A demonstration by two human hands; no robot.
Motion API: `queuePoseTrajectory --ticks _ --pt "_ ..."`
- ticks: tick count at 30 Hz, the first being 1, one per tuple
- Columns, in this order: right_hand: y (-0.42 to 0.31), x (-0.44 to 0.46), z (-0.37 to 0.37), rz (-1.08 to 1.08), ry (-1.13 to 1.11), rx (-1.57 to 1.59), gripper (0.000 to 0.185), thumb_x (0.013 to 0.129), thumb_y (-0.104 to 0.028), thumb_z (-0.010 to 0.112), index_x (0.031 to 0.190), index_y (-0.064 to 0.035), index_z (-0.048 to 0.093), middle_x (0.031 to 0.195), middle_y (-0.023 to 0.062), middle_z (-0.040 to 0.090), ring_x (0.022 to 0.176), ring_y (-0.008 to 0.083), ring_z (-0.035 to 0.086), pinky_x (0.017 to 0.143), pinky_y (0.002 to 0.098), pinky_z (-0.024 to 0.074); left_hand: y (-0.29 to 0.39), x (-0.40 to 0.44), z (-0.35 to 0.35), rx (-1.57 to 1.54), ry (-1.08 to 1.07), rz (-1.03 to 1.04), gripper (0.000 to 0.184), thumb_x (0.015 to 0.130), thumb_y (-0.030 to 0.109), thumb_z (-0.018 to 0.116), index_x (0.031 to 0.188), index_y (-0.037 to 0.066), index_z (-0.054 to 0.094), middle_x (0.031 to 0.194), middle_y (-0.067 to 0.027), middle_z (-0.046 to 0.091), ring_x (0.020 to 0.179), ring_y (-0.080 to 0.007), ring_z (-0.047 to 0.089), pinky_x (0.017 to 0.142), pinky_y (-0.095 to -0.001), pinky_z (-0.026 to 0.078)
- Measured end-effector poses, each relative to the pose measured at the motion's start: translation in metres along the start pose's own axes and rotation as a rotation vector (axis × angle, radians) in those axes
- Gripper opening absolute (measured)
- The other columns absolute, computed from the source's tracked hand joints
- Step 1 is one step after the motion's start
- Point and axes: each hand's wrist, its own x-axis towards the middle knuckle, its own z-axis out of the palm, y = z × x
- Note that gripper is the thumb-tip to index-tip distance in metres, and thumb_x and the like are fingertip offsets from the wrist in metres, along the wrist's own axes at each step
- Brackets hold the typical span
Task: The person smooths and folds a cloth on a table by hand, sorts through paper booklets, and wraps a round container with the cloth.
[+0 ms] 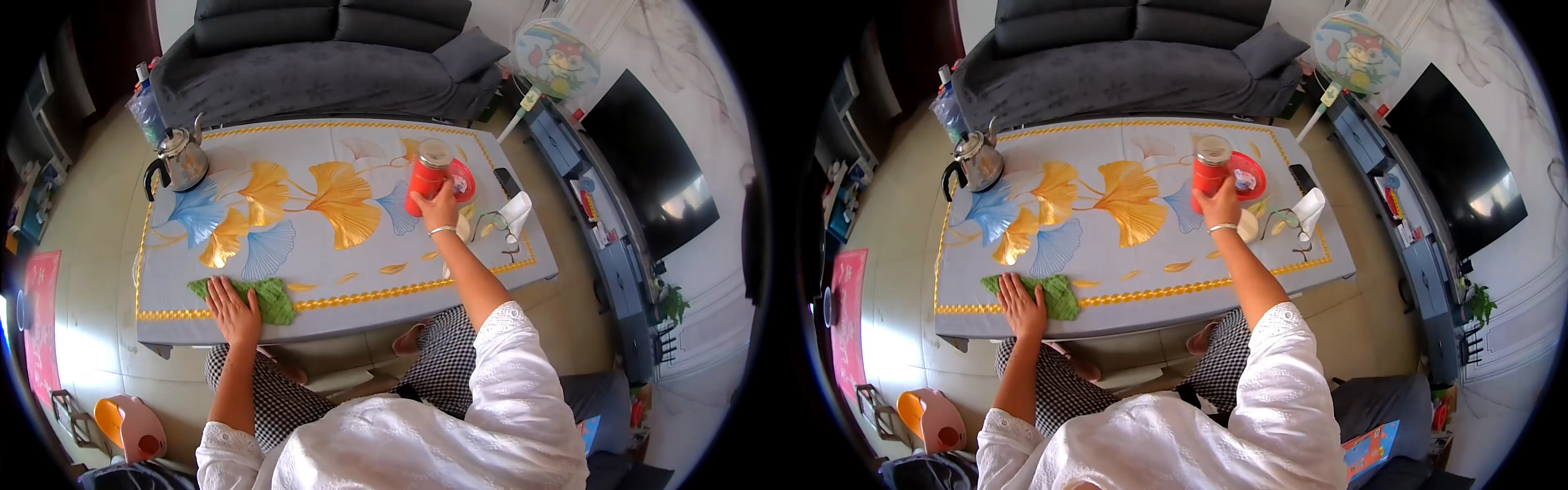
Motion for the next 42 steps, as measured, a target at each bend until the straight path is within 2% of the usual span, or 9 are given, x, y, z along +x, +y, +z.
queuePoseTrajectory --ticks 9,19,22,24,26,28,33,35,42 --pt "0.039 -0.001 -0.005 0.077 0.047 0.062 0.087 0.069 -0.027 0.086 0.136 -0.0011 0.036 0.120 0.0240 0.064 0.107 0.0423 0.063 0.091 0.0462 0.0504 -0.004 0.001 0.006 -0.001 0.014 0.003 0.075 0.096 0.044 0.048 0.147 -0.008 0.031 0.157 -0.0246 0.027 0.148 -0.0364 0.020 0.121 -0.0482 0.011" --pt "0.058 0.005 -0.006 0.155 -0.072 0.338 0.097 0.069 -0.012 0.086 0.146 -0.0016 0.027 0.128 0.0195 0.059 0.113 0.0325 0.062 0.098 0.0398 0.0486 -0.006 0.003 0.009 -0.013 0.025 0.015 0.076 0.096 0.045 0.048 0.148 -0.007 0.031 0.157 -0.0245 0.026 0.148 -0.0369 0.019 0.121 -0.0491 0.012" --pt "0.040 -0.021 -0.013 0.044 -0.057 0.478 0.080 0.075 -0.013 0.081 0.140 -0.0001 0.036 0.130 0.0210 0.056 0.119 0.0370 0.057 0.103 0.0409 0.0445 -0.008 0.002 0.015 -0.006 0.019 0.013 0.077 0.096 0.047 0.049 0.148 -0.008 0.031 0.157 -0.0248 0.027 0.148 -0.0371 0.020 0.121 -0.0495 0.012" --pt "0.011 -0.054 -0.023 -0.188 0.138 0.071 0.064 0.080 -0.009 0.073 0.137 -0.0003 0.043 0.134 0.0198 0.054 0.126 0.0371 0.051 0.106 0.0421 0.0415 -0.004 0.001 0.017 0.001 0.007 -0.010 0.079 0.095 0.048 0.050 0.148 -0.008 0.031 0.157 -0.0250 0.027 0.148 -0.0367 0.020 0.121 -0.0495 0.011" --pt "-0.012 -0.092 -0.018 -0.403 -0.126 0.085 0.054 0.082 -0.006 0.067 0.133 -0.0012 0.049 0.135 0.0193 0.052 0.129 0.0367 0.048 0.106 0.0443 0.0396 0.019 -0.007 0.012 -0.018 -0.005 0.015 0.079 0.096 0.048 0.050 0.148 -0.008 0.031 0.157 -0.0250 0.027 0.148 -0.0369 0.020 0.121 -0.0496 0.011" --pt "-0.060 -0.133 -0.007 -0.693 -0.143 -0.003 0.052 0.082 -0.007 0.067 0.131 -0.0014 0.051 0.135 0.0199 0.052 0.128 0.0366 0.049 0.107 0.0460 0.0384 0.047 -0.018 0.009 -0.036 -0.023 0.044 0.079 0.096 0.048 0.050 0.148 -0.008 0.031 0.157 -0.0250 0.027 0.148 -0.0370 0.020 0.121 -0.0497 0.010" --pt "-0.121 -0.237 0.051 -0.528 -0.797 0.384 0.047 0.099 -0.021 0.053 0.141 -0.0010 0.044 0.140 0.0224 0.049 0.131 0.0380 0.046 0.111 0.0458 0.0345 0.078 -0.030 0.026 -0.023 -0.044 0.251 0.073 0.095 0.039 0.048 0.150 -0.005 0.028 0.158 -0.0242 0.024 0.149 -0.0382 0.018 0.121 -0.0488 0.010" --pt "-0.120 -0.252 0.069 -0.637 -0.729 0.155 0.053 0.102 -0.032 0.044 0.146 -0.0043 0.040 0.147 0.0191 0.045 0.140 0.0329 0.039 0.116 0.0456 0.0278 0.066 -0.018 0.024 -0.050 -0.066 0.273 0.067 0.096 0.034 0.045 0.151 -0.003 0.029 0.159 -0.0229 0.023 0.149 -0.0365 0.018 0.121 -0.0483 0.011" --pt "-0.120 -0.153 0.161 -0.708 -0.790 -0.141 0.053 0.103 -0.034 0.039 0.150 -0.0091 0.037 0.156 0.0096 0.036 0.146 0.0244 0.030 0.120 0.0424 0.0206 0.033 0.097 0.033 -0.245 -0.049 0.476 0.058 0.098 0.028 0.046 0.149 0.001 0.035 0.155 -0.0178 0.035 0.145 -0.0328 0.031 0.119 -0.0463 0.022"
